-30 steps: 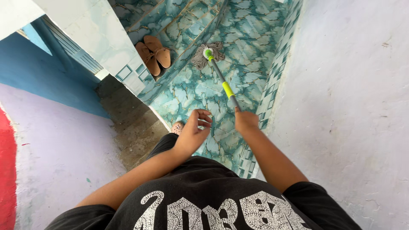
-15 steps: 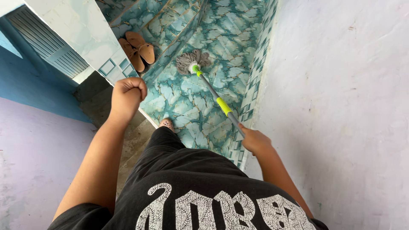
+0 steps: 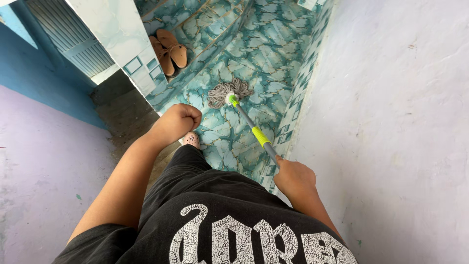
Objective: The person mops the tiled floor of a stairway landing using a mop, moving it around the stairs and corners.
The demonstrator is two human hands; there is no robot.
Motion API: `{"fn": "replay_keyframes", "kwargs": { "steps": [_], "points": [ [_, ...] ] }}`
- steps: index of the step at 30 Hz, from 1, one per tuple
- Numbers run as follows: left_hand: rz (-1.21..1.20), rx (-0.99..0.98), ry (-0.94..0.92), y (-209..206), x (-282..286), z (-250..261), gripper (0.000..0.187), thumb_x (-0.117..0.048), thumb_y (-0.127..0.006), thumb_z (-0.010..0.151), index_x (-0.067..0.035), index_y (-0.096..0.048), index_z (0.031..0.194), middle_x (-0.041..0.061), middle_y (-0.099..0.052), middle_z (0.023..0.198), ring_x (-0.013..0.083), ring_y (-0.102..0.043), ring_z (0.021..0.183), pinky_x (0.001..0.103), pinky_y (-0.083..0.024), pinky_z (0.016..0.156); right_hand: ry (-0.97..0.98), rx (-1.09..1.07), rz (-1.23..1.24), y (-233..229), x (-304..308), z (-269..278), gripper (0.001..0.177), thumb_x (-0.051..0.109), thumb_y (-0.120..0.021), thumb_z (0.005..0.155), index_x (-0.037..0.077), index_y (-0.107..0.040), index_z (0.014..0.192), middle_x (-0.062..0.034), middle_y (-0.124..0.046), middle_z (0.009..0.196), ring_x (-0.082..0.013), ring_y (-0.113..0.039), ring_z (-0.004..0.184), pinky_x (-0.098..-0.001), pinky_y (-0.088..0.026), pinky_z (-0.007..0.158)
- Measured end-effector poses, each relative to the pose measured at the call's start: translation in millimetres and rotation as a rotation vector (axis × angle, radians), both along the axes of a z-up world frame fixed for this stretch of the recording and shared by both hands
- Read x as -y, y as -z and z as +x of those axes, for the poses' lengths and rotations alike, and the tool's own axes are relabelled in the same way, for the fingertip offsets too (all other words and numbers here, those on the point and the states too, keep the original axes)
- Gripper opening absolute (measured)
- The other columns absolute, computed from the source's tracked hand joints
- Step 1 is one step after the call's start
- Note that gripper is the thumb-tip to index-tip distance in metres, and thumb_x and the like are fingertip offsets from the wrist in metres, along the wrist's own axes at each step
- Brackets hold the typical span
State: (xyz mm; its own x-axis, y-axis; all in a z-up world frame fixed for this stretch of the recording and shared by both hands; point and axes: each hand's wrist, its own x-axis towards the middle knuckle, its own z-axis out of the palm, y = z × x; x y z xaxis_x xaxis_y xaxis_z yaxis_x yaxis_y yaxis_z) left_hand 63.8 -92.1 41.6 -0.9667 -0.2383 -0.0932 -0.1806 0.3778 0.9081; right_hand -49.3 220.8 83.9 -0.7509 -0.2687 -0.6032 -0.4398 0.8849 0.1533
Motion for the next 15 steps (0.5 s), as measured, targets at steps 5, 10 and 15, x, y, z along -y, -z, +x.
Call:
{"fn": "replay_keyframes", "kwargs": {
  "steps": [5,10,15],
  "points": [
    [-0.14,-0.036,0.046,-15,-11,-8,0.006,-0.001,-0.054,0.07,-0.003,-0.057,0.064,0.01,-0.053,0.06,0.0232,-0.054,0.059,0.036,-0.046,0.061,0.0,0.023,0.017,5,31,-17,0.066,0.013,-0.053,0.095,0.031,-0.039,0.157,-0.0049,-0.075,0.096,-0.0232,-0.075,0.09,-0.0398,-0.059,0.077],
    [-0.021,0.227,0.042,-45,-18,-28,0.01,-0.003,-0.051,0.078,-0.003,-0.055,0.069,0.01,-0.054,0.064,0.0288,-0.065,0.057,0.042,-0.051,0.058,-0.085,-0.037,0.005,17,75,-60,0.056,0.018,-0.058,0.094,0.023,-0.05,0.15,-0.0063,-0.075,0.1,-0.0246,-0.074,0.093,-0.0399,-0.058,0.078],
    [-0.176,-0.111,0.129,-35,-6,-53,0.008,-0.003,-0.053,0.067,-0.005,-0.06,0.065,0.012,-0.058,0.062,0.028,-0.06,0.061,0.04,-0.048,0.06,-0.119,-0.103,-0.05,55,133,-113,0.037,0.019,-0.057,0.095,0.018,-0.065,0.131,-0.0072,-0.075,0.11,-0.0268,-0.073,0.101,-0.0405,-0.058,0.082]
  ]
}}
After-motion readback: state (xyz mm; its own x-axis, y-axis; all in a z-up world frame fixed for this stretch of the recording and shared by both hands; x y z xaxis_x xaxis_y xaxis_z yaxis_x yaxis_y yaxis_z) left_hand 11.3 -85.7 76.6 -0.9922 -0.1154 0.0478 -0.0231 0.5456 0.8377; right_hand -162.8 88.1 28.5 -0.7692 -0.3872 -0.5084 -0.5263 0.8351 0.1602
